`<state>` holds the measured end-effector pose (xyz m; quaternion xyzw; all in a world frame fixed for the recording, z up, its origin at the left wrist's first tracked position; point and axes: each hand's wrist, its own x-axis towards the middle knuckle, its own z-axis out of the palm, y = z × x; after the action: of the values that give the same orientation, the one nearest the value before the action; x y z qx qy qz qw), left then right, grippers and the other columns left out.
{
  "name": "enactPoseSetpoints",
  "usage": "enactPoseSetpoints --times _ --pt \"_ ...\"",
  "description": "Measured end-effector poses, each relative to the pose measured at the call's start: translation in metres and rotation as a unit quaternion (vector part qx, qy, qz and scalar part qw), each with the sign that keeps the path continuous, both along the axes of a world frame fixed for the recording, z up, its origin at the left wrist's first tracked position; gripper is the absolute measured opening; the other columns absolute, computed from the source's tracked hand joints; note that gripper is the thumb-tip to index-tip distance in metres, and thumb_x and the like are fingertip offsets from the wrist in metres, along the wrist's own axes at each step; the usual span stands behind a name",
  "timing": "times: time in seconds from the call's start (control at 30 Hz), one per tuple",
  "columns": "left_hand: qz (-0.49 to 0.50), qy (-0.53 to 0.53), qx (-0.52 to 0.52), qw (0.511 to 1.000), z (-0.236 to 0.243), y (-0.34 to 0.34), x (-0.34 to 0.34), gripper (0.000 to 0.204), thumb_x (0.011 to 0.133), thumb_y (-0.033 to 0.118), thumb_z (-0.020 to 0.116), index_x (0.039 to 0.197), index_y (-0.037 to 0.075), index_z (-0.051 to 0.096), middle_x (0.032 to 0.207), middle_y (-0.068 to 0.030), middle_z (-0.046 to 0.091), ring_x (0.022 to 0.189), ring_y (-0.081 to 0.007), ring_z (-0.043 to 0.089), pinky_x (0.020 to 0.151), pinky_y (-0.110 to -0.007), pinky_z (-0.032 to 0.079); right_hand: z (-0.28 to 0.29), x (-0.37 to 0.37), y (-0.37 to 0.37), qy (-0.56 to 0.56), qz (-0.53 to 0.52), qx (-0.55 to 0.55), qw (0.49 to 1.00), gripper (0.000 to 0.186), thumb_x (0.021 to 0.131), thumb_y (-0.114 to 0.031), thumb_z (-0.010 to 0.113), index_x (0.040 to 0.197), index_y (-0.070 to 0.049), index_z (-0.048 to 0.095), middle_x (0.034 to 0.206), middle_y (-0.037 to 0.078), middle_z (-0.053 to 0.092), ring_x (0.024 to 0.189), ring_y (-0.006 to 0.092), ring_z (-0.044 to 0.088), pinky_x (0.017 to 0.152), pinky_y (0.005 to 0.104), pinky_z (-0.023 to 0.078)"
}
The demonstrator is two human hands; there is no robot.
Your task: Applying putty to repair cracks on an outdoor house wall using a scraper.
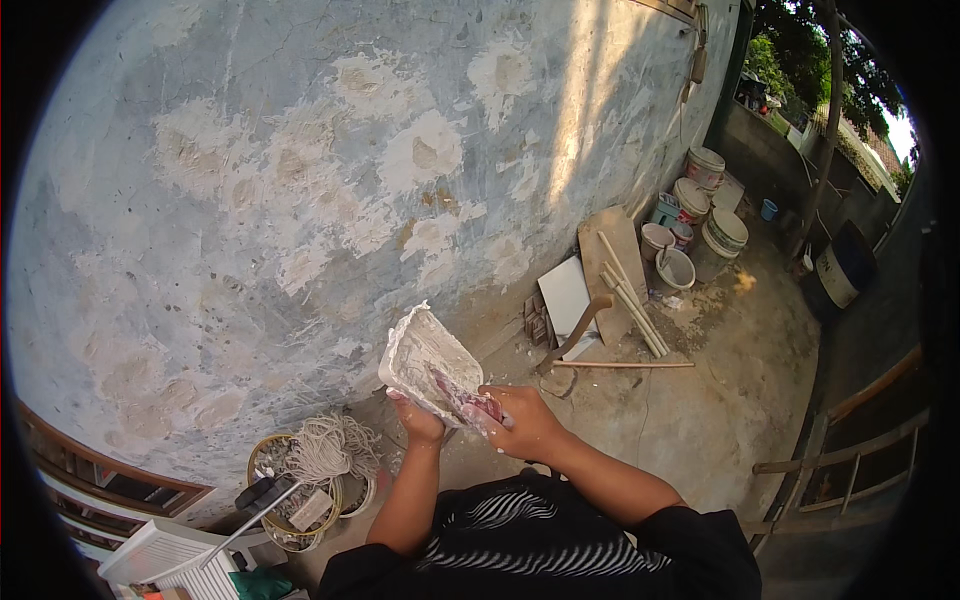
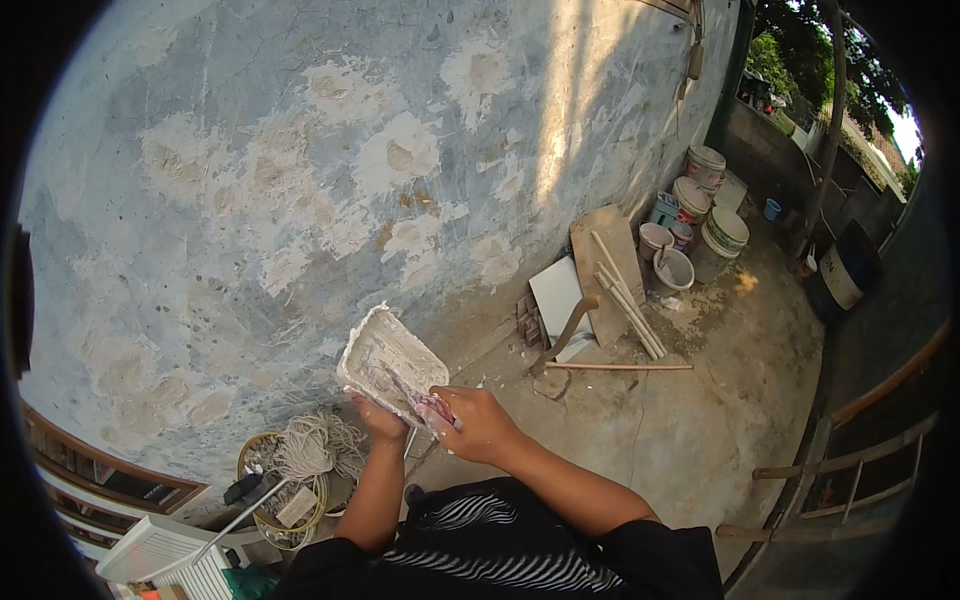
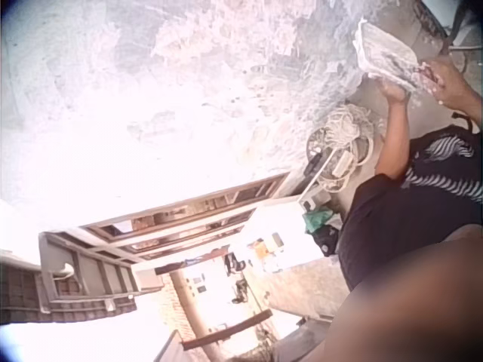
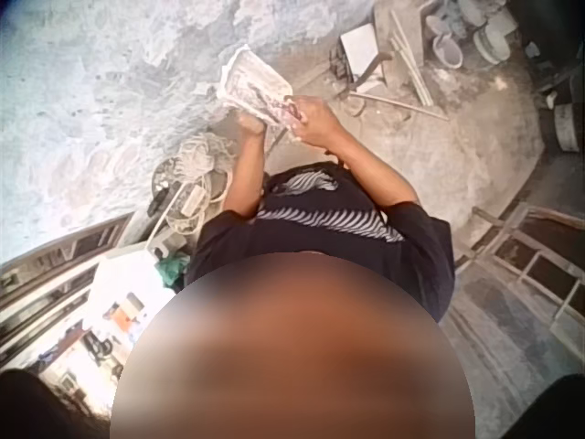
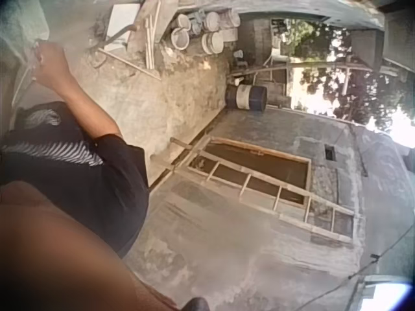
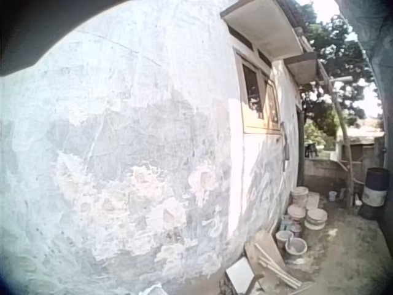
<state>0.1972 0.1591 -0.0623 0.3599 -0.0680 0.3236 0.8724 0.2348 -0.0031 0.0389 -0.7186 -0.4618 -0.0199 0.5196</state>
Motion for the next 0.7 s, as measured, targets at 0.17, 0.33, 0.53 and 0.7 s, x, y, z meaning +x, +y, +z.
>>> enactPoseSetpoints --times 0.17,0.33,0.53,0.7 --pt "0.036 0.033 -0.022 0.999 -0.004 -0.035 0.021 0.074 0.088 0.063 0.029 0.139 0.009 0.025 0.141 -0.0092 0.031 0.126 -0.0280 0.035 0.106 -0.042 0.029 -0.002 0.026 -0.041 0.250 0.028 -0.078 0.965 0.013 0.084 -0.011 0.059 0.086 0.001 0.062 0.072 0.008 0.063 0.061 0.0137 0.058 0.054 0.0278 0.045" --pt "0.107 0.100 0.071 0.987 -0.008 -0.052 0.040 0.086 0.083 0.065 0.042 0.139 0.003 0.023 0.137 -0.0136 0.034 0.127 -0.0286 0.035 0.104 -0.042 0.030 -0.011 0.052 -0.058 0.370 -0.003 0.052 0.928 0.014 0.088 -0.011 0.057 0.087 0.002 0.063 0.067 0.001 0.061 0.060 0.0075 0.055 0.053 0.0258 0.044" --pt "0.135 0.104 0.100 0.980 -0.002 -0.054 0.069 0.086 0.083 0.065 0.041 0.139 0.003 0.022 0.139 -0.0144 0.032 0.127 -0.0294 0.035 0.104 -0.043 0.030 -0.043 0.107 -0.057 0.523 -0.019 0.235 0.819 0.020 0.088 -0.009 0.056 0.106 0.001 0.056 0.096 0.007 0.062 0.084 0.0130 0.060 0.076 0.0272 0.049" --pt "0.100 0.083 0.085 0.988 -0.003 -0.043 0.103 0.079 0.088 0.064 0.028 0.141 0.006 0.019 0.144 -0.0120 0.025 0.130 -0.0300 0.029 0.107 -0.044 0.025 -0.042 0.162 -0.049 0.536 -0.038 0.286 0.793 0.020 0.088 -0.006 0.053 0.105 0.004 0.054 0.099 0.009 0.061 0.088 0.0172 0.061 0.079 0.0308 0.050"
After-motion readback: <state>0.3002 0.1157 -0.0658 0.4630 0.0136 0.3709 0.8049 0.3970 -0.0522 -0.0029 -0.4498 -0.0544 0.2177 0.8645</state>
